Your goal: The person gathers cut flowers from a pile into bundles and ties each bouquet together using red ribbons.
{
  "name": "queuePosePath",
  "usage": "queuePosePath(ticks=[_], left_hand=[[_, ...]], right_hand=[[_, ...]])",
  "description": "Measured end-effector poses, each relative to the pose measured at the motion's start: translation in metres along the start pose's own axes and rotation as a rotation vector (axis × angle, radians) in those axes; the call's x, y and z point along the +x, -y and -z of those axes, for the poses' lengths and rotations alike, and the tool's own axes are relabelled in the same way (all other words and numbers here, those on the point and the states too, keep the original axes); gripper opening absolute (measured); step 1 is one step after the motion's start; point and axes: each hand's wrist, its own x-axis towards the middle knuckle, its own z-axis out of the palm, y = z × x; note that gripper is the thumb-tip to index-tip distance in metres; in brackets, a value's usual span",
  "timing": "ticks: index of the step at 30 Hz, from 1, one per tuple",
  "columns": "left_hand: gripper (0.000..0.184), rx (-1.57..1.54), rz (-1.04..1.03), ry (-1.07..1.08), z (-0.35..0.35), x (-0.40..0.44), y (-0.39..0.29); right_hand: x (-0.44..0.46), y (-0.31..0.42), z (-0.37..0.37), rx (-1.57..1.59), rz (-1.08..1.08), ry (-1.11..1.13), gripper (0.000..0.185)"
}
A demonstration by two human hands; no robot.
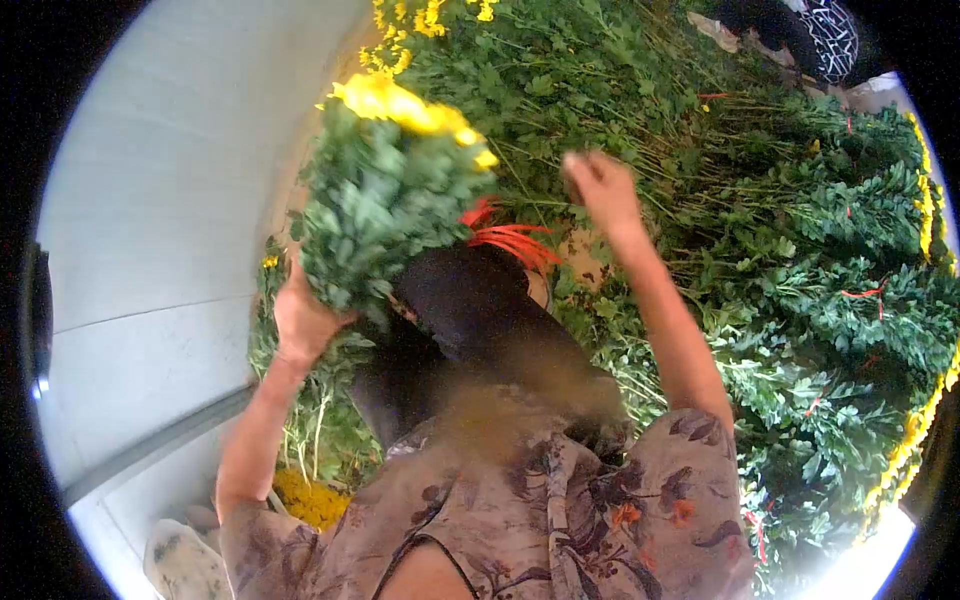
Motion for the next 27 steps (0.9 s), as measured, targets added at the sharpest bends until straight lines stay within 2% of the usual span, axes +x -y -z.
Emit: queuePosePath(ticks=[1,2,3,4,6,7,8,9,10,11,12,14,15,16,18,19,20,22,23,24,25,26,27], left_hand=[[0.101,0.059,-0.111,-0.113,-0.007,-0.003,-0.005],[0.101,0.169,-0.093,-0.149,-0.017,-0.007,0.000],[0.100,0.255,-0.119,-0.220,-0.020,-0.006,-0.001],[0.099,0.340,-0.144,-0.288,-0.024,-0.006,-0.004],[0.095,0.246,-0.103,-0.239,-0.033,-0.004,0.004],[0.088,0.234,-0.061,-0.216,-0.032,-0.004,0.001],[0.088,0.237,-0.070,-0.221,-0.031,-0.003,0.001],[0.083,0.193,-0.104,-0.247,-0.031,-0.001,0.003],[0.079,0.147,-0.137,-0.273,-0.030,0.001,0.004],[0.071,0.099,-0.099,-0.281,-0.028,0.001,0.003],[0.071,0.095,-0.103,-0.286,-0.027,0.003,0.007],[0.067,0.012,-0.119,-0.225,-0.027,0.002,0.017],[0.062,-0.061,-0.102,-0.207,-0.017,0.002,0.004],[0.056,-0.105,-0.121,-0.127,-0.014,0.003,0.013],[0.054,-0.298,-0.004,-0.045,-0.001,0.005,0.009],[0.053,-0.503,0.042,-0.015,0.004,0.008,0.007],[0.055,-0.857,0.234,0.091,0.000,0.011,0.023],[0.056,-0.964,0.244,0.122,0.006,0.011,0.048],[0.056,-0.971,0.301,0.135,0.019,0.006,0.050],[0.056,-0.978,0.358,0.147,0.031,0.001,0.052],[0.057,-0.985,0.415,0.158,0.043,-0.004,0.054],[0.055,-1.085,0.443,0.151,0.051,-0.011,0.062],[0.051,-1.274,0.397,0.083,0.054,-0.023,0.061]], right_hand=[[-0.012,-0.022,-0.009,-0.034,-0.110,-0.001,0.033],[-0.019,-0.054,-0.015,-0.172,-0.073,0.037,0.036],[-0.034,-0.056,-0.025,-0.129,-0.019,0.047,0.044],[-0.036,-0.060,-0.029,-0.124,-0.025,0.043,0.044],[-0.036,-0.069,-0.034,-0.208,-0.160,0.084,0.053],[-0.032,-0.079,-0.040,-0.149,-0.223,0.093,0.064],[-0.024,-0.091,-0.044,-0.143,-0.218,0.087,0.064],[-0.015,-0.101,-0.048,-0.160,-0.400,0.125,0.064],[-0.016,-0.080,-0.051,-0.177,-0.582,0.162,0.066],[-0.022,-0.059,-0.050,0.033,-0.694,0.197,0.065],[-0.019,-0.062,-0.054,0.031,-0.689,0.192,0.065],[-0.015,-0.077,-0.061,0.354,-0.656,0.146,0.058],[-0.020,-0.067,-0.059,0.455,-0.636,0.180,0.046],[-0.021,-0.067,-0.062,0.454,-0.637,0.180,0.046],[-0.020,-0.065,-0.065,0.749,-0.573,0.072,0.029],[-0.018,-0.064,-0.057,0.747,-0.571,0.069,0.029],[-0.014,-0.062,-0.042,0.789,-0.546,0.012,0.024],[0.001,-0.055,0.003,0.909,-0.422,-0.170,0.013],[0.012,-0.055,0.040,1.073,-0.218,-0.123,0.009],[0.023,-0.046,0.076,0.937,-0.040,-0.349,0.008],[0.035,-0.049,0.124,1.026,0.152,-0.312,0.007],[0.053,-0.042,0.157,0.945,0.325,-0.542,0.009],[0.047,0.002,0.149,0.898,0.404,-0.732,0.010]])
